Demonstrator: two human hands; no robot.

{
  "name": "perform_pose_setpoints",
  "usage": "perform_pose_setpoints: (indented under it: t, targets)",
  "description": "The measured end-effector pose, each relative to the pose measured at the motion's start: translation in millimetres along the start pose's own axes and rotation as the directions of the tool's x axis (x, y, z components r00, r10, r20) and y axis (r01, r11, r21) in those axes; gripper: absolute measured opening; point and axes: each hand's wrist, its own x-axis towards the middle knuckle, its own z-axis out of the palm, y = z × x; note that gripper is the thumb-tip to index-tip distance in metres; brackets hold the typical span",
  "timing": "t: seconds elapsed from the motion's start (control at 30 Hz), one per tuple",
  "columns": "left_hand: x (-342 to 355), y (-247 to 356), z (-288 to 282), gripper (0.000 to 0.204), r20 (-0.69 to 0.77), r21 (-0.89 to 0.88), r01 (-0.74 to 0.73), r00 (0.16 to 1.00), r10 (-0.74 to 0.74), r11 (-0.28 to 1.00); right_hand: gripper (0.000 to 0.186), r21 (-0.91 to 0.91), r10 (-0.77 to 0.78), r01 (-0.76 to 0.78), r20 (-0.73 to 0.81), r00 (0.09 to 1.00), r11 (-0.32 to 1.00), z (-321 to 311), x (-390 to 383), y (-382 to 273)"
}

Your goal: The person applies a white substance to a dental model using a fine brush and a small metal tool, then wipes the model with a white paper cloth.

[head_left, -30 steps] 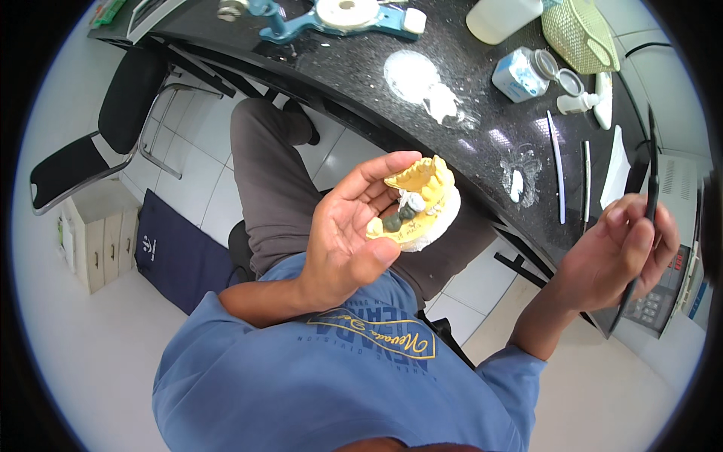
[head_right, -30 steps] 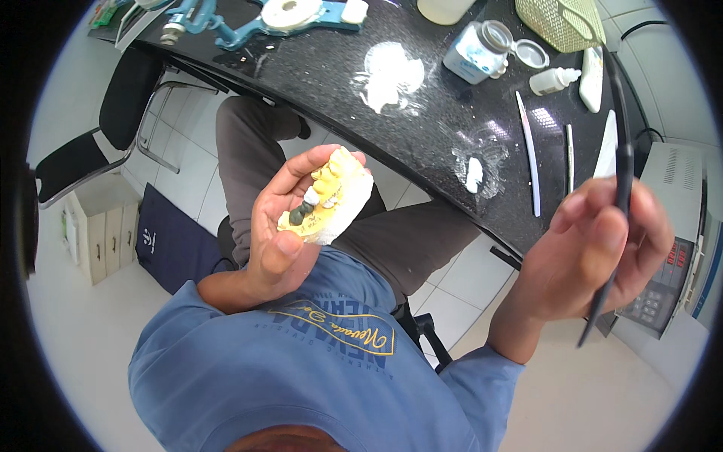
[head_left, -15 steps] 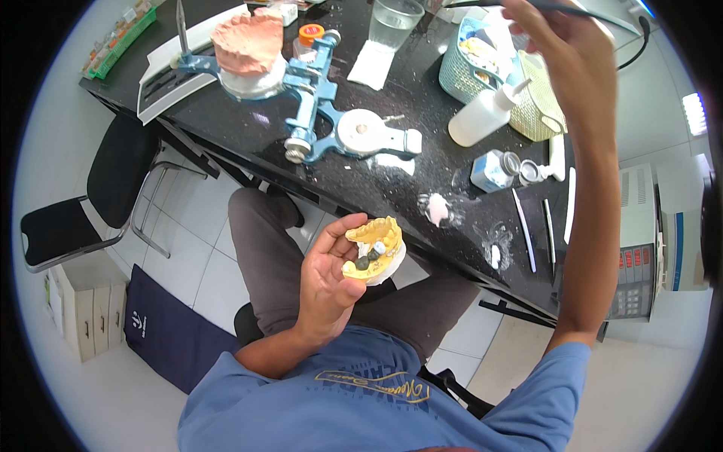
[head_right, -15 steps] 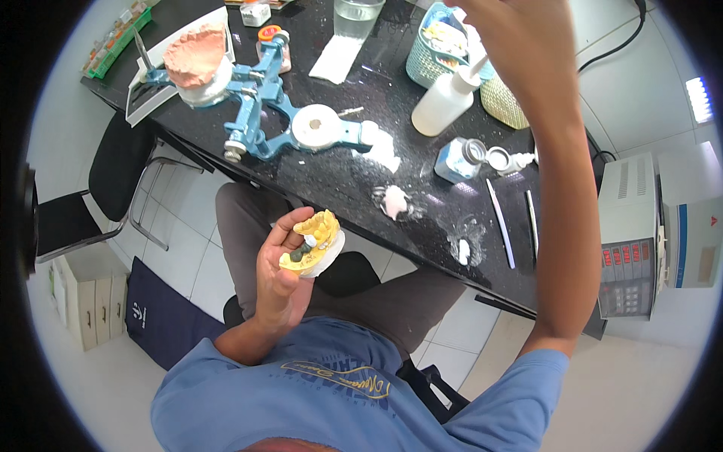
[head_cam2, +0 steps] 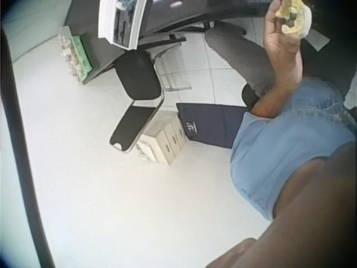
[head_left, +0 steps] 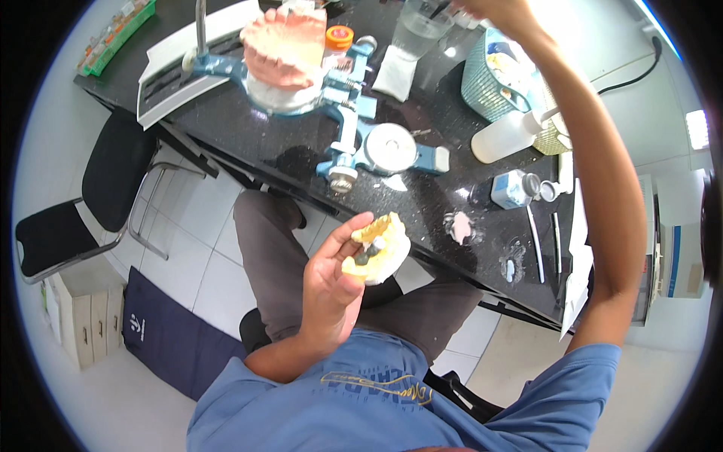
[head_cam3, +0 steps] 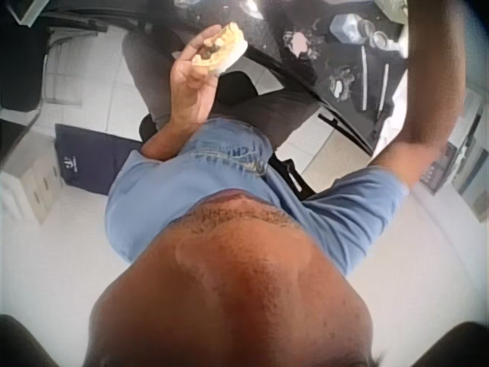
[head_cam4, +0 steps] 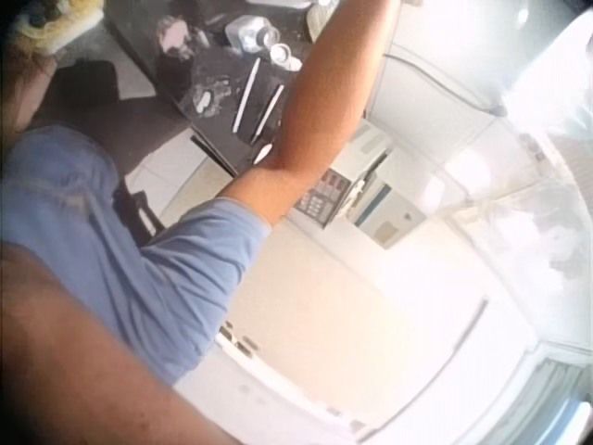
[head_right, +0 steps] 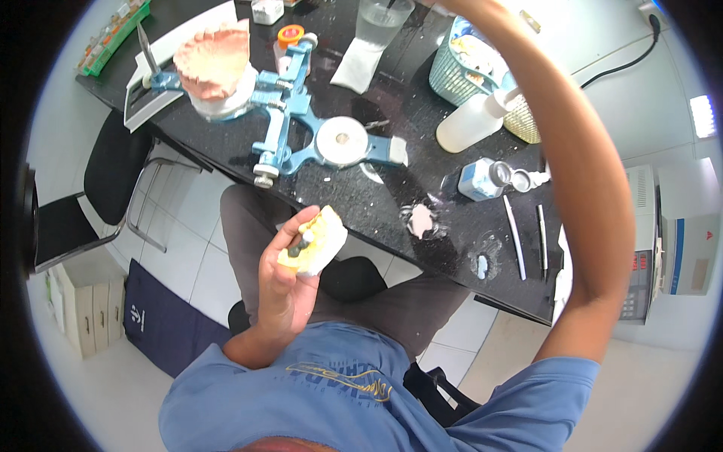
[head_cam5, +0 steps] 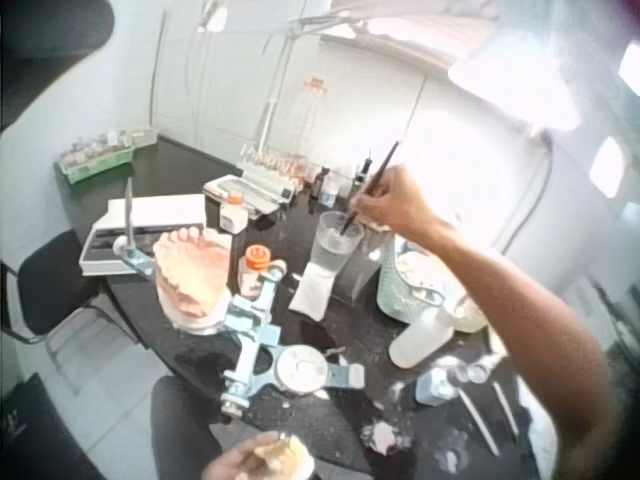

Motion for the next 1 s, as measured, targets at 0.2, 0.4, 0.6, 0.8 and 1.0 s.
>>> perform_pose_setpoints:
  t: [0.2, 0.4, 0.6, 0.8, 1.0]
  targets:
    - [6, -5, -1, 0.098, 0.007, 0.081, 0.087, 0.996, -0.087, 0.993, 0.009, 0.051, 0.046, -0.041, -0.096, 0.994, 0.998, -25, -95, -98]
    - [6, -3, -3, 0.098, 0.008, 0.045, 0.068, 0.998, -0.068, 0.997, 0.006, 0.038, 0.026, -0.021, -0.131, 0.991, 0.999, 37, -139, -74]
    - [7, -4, 1, 0.1, -0.001, 0.061, 0.079, 0.997, -0.079, 0.995, 0.017, 0.031, 0.119, -0.118, -0.03, 0.992, 0.993, 53, -148, -39]
    - [8, -6, 4, 0.101, -0.017, 0.089, 0.071, 0.997, -0.07, 0.994, 0.014, -0.112, 0.026, -0.028, -0.014, 1.0, 0.993, 27, -171, -45]
    - [7, -3, 7, 0.105, -0.046, 0.139, 0.082, 0.996, -0.076, 0.987, 0.017, 0.325, -0.075, 0.188, -0.328, 0.942, 0.927, 8, -253, -64]
